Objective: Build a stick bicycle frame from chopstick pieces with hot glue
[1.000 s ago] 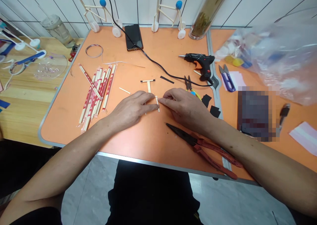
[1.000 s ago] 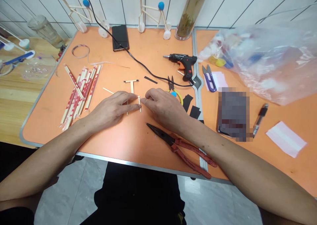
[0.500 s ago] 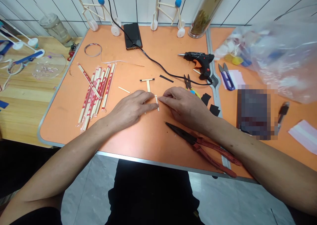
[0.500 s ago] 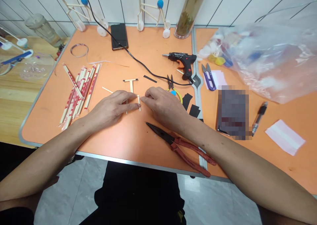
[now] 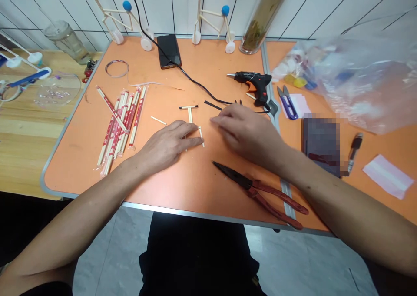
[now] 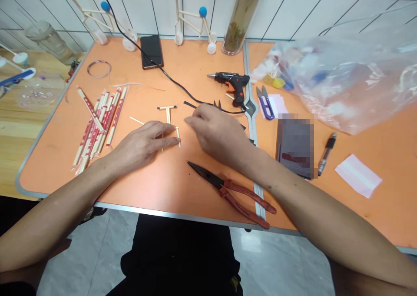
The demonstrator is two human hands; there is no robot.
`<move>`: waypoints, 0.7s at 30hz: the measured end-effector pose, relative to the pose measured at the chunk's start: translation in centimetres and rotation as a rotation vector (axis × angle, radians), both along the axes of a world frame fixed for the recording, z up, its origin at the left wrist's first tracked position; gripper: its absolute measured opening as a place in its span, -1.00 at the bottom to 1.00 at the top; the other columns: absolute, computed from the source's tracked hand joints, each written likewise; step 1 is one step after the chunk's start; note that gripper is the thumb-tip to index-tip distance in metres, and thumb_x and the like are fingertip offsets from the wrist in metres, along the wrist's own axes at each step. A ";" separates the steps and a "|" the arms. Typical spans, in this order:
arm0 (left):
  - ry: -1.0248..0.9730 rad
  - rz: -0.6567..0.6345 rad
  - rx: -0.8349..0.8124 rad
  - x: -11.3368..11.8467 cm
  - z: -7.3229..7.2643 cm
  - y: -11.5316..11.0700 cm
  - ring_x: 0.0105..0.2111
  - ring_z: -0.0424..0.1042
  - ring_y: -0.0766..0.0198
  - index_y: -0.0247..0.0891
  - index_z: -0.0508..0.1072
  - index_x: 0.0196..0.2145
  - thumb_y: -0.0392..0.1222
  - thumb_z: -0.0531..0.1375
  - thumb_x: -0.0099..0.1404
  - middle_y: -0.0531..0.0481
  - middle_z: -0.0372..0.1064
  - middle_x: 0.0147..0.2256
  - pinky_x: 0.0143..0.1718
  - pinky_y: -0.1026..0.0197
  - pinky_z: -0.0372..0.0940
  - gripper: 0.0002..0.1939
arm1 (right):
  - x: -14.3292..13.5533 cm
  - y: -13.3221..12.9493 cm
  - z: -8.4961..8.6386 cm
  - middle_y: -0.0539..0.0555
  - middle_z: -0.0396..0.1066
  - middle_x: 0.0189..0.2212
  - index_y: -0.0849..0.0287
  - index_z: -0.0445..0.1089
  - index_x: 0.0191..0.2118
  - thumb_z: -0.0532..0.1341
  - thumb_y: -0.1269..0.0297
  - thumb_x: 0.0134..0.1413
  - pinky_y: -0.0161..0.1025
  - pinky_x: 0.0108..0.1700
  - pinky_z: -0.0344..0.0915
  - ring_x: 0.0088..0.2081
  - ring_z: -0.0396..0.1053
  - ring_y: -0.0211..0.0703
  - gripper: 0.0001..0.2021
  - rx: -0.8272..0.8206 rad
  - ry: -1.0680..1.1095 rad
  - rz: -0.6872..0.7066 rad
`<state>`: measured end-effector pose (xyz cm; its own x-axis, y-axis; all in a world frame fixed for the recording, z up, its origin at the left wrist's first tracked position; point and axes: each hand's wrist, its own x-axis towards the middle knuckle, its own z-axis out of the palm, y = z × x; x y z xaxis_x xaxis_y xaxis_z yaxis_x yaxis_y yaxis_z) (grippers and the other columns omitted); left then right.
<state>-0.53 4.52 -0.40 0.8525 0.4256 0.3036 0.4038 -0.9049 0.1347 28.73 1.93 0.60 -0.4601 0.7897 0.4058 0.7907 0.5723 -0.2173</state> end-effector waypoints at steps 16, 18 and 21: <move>-0.026 -0.022 0.008 -0.2 -0.2 0.2 0.19 0.50 -0.01 -0.15 0.56 0.25 -0.62 0.08 0.42 -0.22 0.53 0.21 0.09 -0.03 0.51 -0.38 | 3.8 7.4 6.0 0.55 0.58 0.12 0.42 0.45 0.32 0.46 0.25 0.26 0.13 -0.02 0.24 0.13 0.54 0.38 -0.40 -0.428 -0.129 -0.823; -0.025 -0.023 0.010 -0.1 -0.3 0.2 0.19 0.50 -0.02 -0.16 0.57 0.25 -0.62 0.07 0.42 -0.22 0.53 0.21 0.09 -0.03 0.51 -0.39 | 3.9 7.9 5.4 0.57 0.58 0.11 0.46 0.44 0.31 0.46 0.27 0.24 0.16 -0.02 0.23 0.14 0.54 0.42 -0.39 -0.426 -0.134 -0.837; -0.022 -0.026 0.008 -0.1 -0.3 0.2 0.19 0.50 -0.02 -0.16 0.57 0.25 -0.61 0.09 0.43 -0.22 0.53 0.21 0.09 -0.03 0.51 -0.40 | 4.4 8.3 4.5 0.56 0.59 0.09 0.48 0.43 0.29 0.42 0.28 0.26 0.16 -0.04 0.22 0.13 0.54 0.41 -0.43 -0.414 -0.109 -0.836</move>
<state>-0.63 4.68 -0.68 0.8563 0.4007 0.3259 0.3770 -0.9162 0.1359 33.14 10.22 5.12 0.3031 0.9529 0.0071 0.9382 -0.2971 -0.1773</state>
